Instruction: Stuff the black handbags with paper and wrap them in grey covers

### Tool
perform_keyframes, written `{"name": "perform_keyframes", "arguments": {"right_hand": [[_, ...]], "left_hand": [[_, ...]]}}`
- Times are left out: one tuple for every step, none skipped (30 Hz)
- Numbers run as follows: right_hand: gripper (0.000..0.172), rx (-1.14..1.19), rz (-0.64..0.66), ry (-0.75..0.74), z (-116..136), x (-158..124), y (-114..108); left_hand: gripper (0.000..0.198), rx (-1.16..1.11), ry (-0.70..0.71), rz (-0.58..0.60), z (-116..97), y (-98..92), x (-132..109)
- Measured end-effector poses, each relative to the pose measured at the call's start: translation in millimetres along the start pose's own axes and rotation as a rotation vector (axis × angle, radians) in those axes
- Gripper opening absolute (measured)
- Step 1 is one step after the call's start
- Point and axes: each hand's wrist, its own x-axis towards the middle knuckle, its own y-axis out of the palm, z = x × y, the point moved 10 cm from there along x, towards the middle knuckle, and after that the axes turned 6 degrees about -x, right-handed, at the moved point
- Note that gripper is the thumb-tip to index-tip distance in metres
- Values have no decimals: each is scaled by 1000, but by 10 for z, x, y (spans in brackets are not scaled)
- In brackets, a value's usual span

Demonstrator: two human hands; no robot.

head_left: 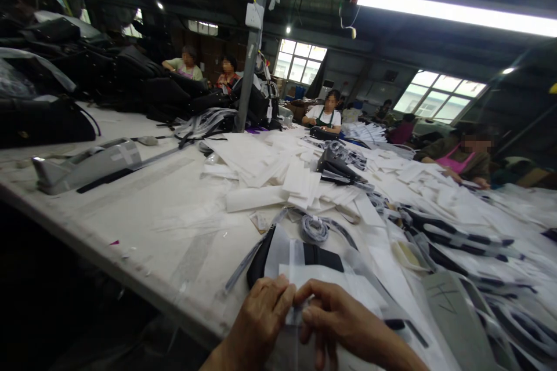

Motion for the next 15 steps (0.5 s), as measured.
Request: {"name": "perform_keyframes", "arguments": {"right_hand": [[43,-50,-50,31,-3,-15,-159],[42,-121,-145,37,23,-18,-369],[40,-217,-267,8,89,-13,-599],[37,-342,-391,-50,190,-2,-807],[33,-490,-486,-118,299,25,-954],[27,-646,-541,-175,384,80,-1031],[24,-794,-556,-208,426,167,-1053],[26,-914,-544,-210,422,278,-1048],[31,-996,-526,-190,390,392,-1038],[34,-1044,-510,-162,350,499,-1024],[35,-1068,-492,-139,318,595,-999],[35,-1078,-475,-127,301,677,-963],[35,-1083,-459,-125,302,745,-918],[35,-1083,-443,-134,318,800,-866],[34,-1077,-424,-151,342,846,-809]], "left_hand": [[29,-8,5,-25,-2,-17,-1],[29,-16,12,-46,-6,-34,2],[29,-22,21,-54,-12,-42,7],[30,-26,29,-54,-16,-47,14],[31,-27,32,-45,-17,-46,20],[33,-28,32,-24,-16,-33,24],[34,-26,28,0,-12,-17,25],[35,-22,25,14,-11,-12,22],[35,-16,20,15,-8,-16,18],[35,-10,12,19,-2,-16,12],[35,-6,2,28,6,-10,6],[35,-5,-1,23,7,-15,2],[35,-4,-1,24,7,-13,-1],[36,-4,1,29,5,-5,-3],[36,-2,6,38,3,7,-3]]}}
